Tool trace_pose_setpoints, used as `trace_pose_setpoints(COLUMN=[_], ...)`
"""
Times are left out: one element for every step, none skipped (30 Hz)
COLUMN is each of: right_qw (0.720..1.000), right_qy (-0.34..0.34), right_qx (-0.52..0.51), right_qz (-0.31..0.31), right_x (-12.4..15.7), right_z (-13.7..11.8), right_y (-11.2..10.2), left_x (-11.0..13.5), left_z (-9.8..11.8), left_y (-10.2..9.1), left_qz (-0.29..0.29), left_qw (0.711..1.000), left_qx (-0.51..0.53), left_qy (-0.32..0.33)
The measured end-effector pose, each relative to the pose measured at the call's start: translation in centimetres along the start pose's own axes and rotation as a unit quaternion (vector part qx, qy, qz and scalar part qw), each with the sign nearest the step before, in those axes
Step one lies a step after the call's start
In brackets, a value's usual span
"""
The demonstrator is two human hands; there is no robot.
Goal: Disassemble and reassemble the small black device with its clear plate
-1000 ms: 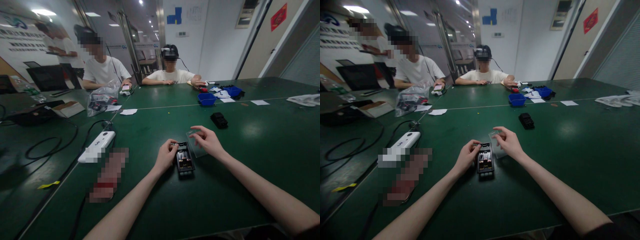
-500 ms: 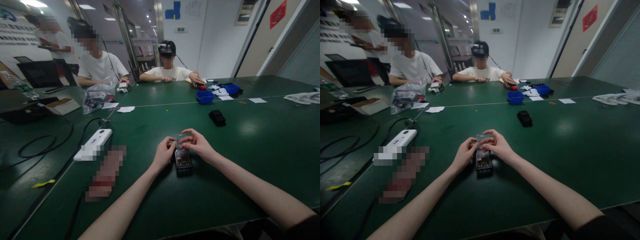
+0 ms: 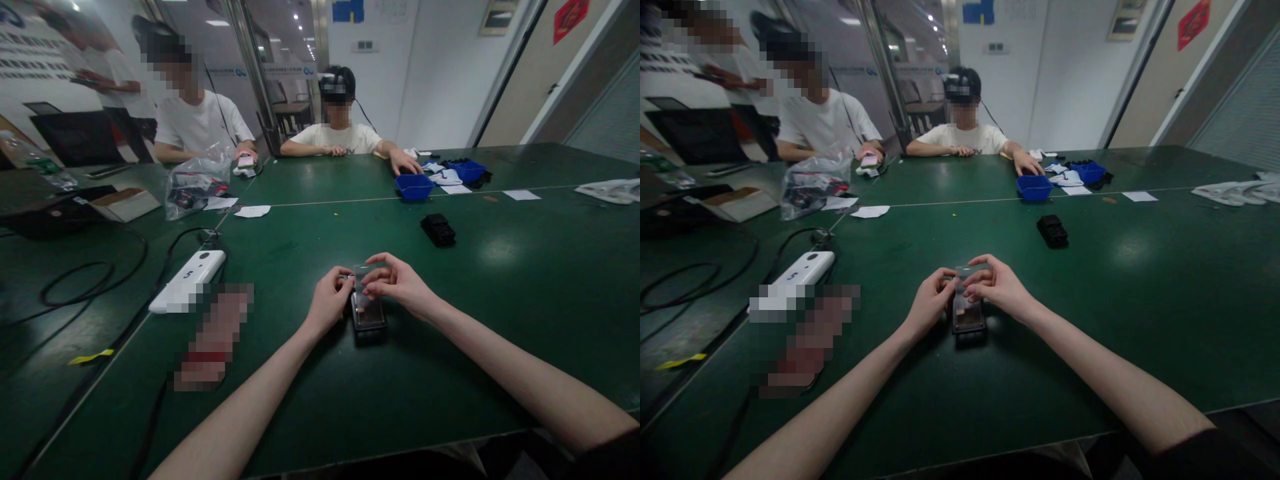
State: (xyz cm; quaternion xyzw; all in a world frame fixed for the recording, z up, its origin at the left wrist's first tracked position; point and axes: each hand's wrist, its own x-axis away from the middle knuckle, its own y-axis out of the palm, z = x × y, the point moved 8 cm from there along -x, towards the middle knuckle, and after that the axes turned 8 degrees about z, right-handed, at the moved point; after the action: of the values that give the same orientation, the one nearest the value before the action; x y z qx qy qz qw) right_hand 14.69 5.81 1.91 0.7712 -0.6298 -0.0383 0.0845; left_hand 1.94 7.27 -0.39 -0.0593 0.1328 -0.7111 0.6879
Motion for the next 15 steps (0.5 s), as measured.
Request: trace_pose_setpoints(right_qw=[1.000, 1.000, 1.000, 1.000, 1.000, 1.000, 1.000, 0.999, 0.999, 0.998, 0.996, 0.992, 0.987, 0.980, 0.970], right_qy=[0.001, 0.002, 0.002, 0.003, 0.002, 0.001, -0.003, -0.008, -0.014, -0.022, -0.030, -0.038, -0.047, -0.058, -0.071], right_qx=[0.001, 0.003, 0.004, 0.006, 0.009, 0.013, 0.020, 0.029, 0.041, 0.057, 0.080, 0.109, 0.144, 0.183, 0.224], right_qz=[0.000, -0.001, -0.002, -0.004, -0.007, -0.009, -0.012, -0.017, -0.022, -0.028, -0.036, -0.043, -0.049, -0.053, -0.054], right_x=[0.01, 0.02, 0.03, 0.03, 0.03, 0.02, 0.01, -0.01, -0.03, -0.04, -0.04, -0.05, -0.05, -0.06, -0.08], right_z=[0.03, 0.07, 0.12, 0.18, 0.25, 0.29, 0.31, 0.30, 0.24, 0.14, 0.02, -0.12, -0.28, -0.46, -0.66], right_y=[0.03, 0.05, 0.09, 0.12, 0.16, 0.17, 0.19, 0.20, 0.21, 0.22, 0.24, 0.24, 0.23, 0.18, 0.10], left_x=[0.01, 0.01, 0.03, 0.04, 0.06, 0.07, 0.08, 0.08, 0.08, 0.07, 0.05, 0.04, 0.02, 0.01, 0.00], left_z=[0.07, 0.15, 0.20, 0.23, 0.24, 0.22, 0.18, 0.13, 0.08, 0.03, -0.01, -0.03, -0.04, -0.03, -0.02], left_y=[-0.01, -0.03, -0.04, -0.04, -0.03, -0.01, 0.00, 0.01, 0.01, 0.01, 0.02, 0.01, 0.00, 0.00, -0.01], left_qz=[0.001, 0.002, 0.002, 0.001, 0.000, -0.002, -0.003, -0.004, -0.004, -0.003, -0.003, -0.002, -0.001, -0.001, 0.000], left_qw=[1.000, 1.000, 1.000, 1.000, 1.000, 1.000, 1.000, 1.000, 1.000, 1.000, 1.000, 1.000, 1.000, 1.000, 1.000], left_qx=[-0.003, -0.004, -0.005, -0.004, -0.001, 0.002, 0.004, 0.005, 0.005, 0.004, 0.003, 0.003, 0.003, 0.003, 0.004], left_qy=[0.002, 0.004, 0.005, 0.005, 0.005, 0.004, 0.003, 0.004, 0.005, 0.006, 0.007, 0.007, 0.007, 0.006, 0.005])
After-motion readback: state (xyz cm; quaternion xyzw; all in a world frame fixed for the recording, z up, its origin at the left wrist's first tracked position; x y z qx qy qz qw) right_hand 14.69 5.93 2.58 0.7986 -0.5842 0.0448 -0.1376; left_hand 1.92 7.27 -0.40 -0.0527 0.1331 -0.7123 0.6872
